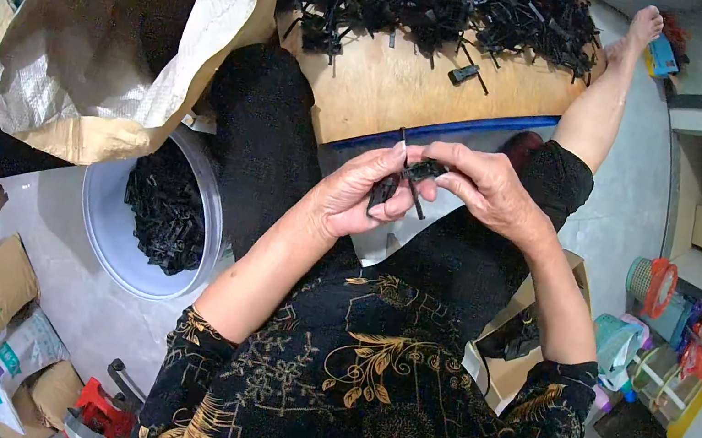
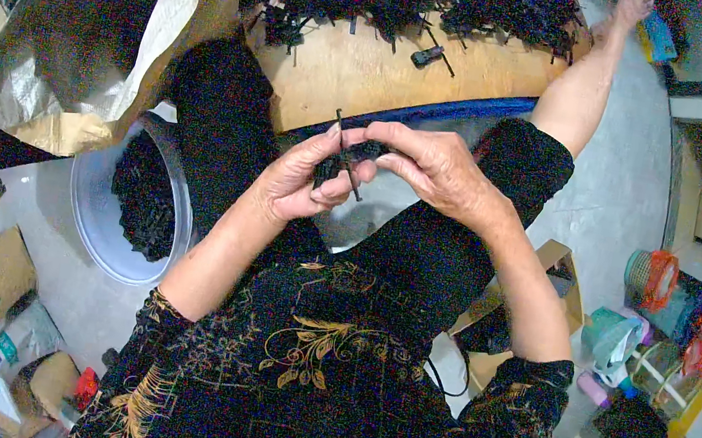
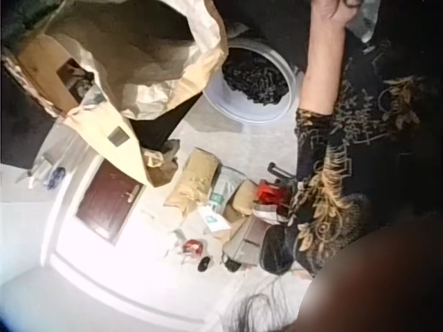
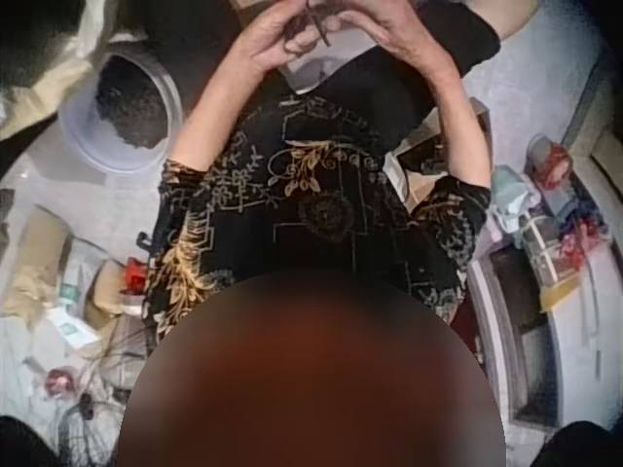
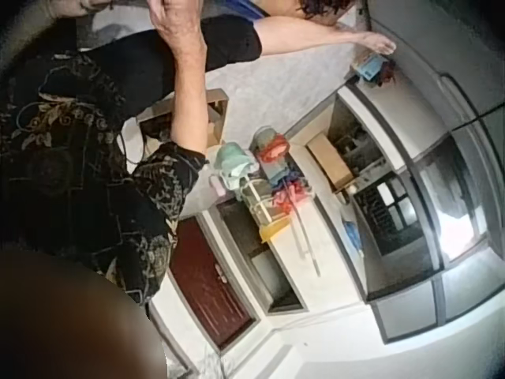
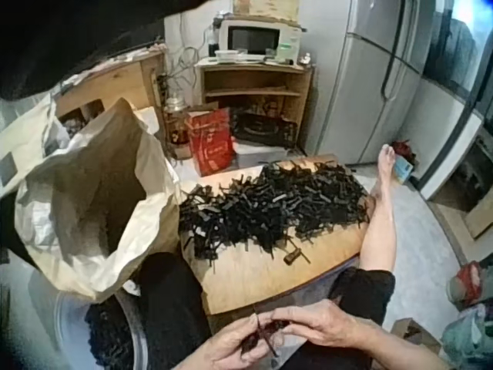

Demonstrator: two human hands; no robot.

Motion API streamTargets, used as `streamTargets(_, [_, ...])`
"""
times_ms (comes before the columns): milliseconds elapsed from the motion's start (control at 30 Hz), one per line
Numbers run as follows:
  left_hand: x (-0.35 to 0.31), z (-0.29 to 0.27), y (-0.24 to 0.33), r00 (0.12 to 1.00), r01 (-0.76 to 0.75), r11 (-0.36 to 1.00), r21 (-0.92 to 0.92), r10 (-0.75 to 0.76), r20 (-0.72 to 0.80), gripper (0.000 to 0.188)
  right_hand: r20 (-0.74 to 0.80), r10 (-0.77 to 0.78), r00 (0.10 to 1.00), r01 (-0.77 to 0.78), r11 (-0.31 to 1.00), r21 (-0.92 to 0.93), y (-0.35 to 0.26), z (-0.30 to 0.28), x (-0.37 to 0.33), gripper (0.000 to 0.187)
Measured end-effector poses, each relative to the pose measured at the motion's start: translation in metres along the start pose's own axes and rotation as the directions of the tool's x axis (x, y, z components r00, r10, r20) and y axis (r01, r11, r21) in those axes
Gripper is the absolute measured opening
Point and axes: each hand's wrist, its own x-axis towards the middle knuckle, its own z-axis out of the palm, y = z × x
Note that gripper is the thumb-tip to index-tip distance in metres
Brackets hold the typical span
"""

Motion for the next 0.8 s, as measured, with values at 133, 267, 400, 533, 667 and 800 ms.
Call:
streamTargets(133, [-0.001,-0.001,0.000,1.000,-0.015,0.999,-0.048,0.016,0.015,0.025,-0.016,-0.016,1.000,0.015,0.999,-0.042,0.005,0.007,0.001,0.031])
streamTargets(267, [0.002,0.000,0.002,0.996,-0.093,0.995,0.027,0.093,-0.011,0.024,0.004,0.102,0.995,-0.102,0.995,0.006,-0.001,0.016,0.006,0.031])
streamTargets(400, [0.003,0.003,0.000,0.944,-0.211,0.927,0.310,0.276,-0.182,0.035,-0.179,0.372,0.911,-0.355,0.927,0.124,0.004,0.034,0.003,0.023])
streamTargets(533, [0.007,0.001,-0.002,0.862,-0.207,0.742,0.638,0.447,-0.239,0.035,-0.147,0.463,0.874,-0.389,0.848,0.361,0.004,0.046,0.007,0.018])
streamTargets(667, [0.012,-0.002,-0.003,0.828,-0.144,0.589,0.795,0.512,-0.229,0.034,-0.059,0.536,0.842,-0.475,0.789,0.390,0.003,0.046,0.012,0.021])
streamTargets(800, [0.017,-0.004,-0.003,0.798,-0.065,0.402,0.914,0.571,-0.195,0.030,-0.064,0.548,0.834,-0.505,0.805,0.310,0.010,0.048,0.014,0.021])
